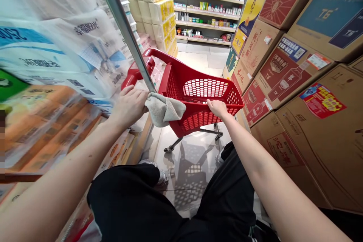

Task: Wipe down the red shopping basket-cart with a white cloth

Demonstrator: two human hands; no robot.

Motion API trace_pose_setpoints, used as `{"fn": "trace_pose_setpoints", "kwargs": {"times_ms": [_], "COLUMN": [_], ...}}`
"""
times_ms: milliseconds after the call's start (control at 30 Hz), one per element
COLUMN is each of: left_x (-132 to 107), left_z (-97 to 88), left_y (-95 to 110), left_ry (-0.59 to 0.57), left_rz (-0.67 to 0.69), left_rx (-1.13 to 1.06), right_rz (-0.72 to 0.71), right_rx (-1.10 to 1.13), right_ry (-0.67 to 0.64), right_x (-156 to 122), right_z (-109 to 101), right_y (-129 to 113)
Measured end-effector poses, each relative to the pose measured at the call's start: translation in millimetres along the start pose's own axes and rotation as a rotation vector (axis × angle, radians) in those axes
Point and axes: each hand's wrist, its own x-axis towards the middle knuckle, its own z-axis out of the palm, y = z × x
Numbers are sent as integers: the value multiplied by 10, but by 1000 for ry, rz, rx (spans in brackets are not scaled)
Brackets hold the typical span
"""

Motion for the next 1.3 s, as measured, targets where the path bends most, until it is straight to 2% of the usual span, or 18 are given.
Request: {"fn": "trace_pose_setpoints", "kwargs": {"times_ms": [133,400,567,733,833,967,1067,1200,1300], "left_x": [50,231,393,597,680,705,643,497,425], "left_z": [-80,-127,-90,-88,-113,-155,-168,-134,-109], "left_y": [-17,252,343,372,387,343,241,143,163], "left_ry": [-92,-125,-132,-269,-320,-323,-302,-196,-160], "left_rz": [73,61,35,38,113,252,293,181,105], "left_rx": [68,155,53,-106,-120,-127,-144,-154,-128], "right_rz": [23,25,62,-108,-126,-155,-166,-169,-150], "right_rx": [13,-22,-30,57,87,96,107,108,110], "right_ry": [-21,9,71,143,166,138,142,163,150], "right_x": [18,41,9,-30,22,119,159,168,153], "right_z": [-15,-70,-107,-109,-98,-78,-44,-6,-24], "right_y": [36,127,130,-34,-63,22,52,-18,-94]}}
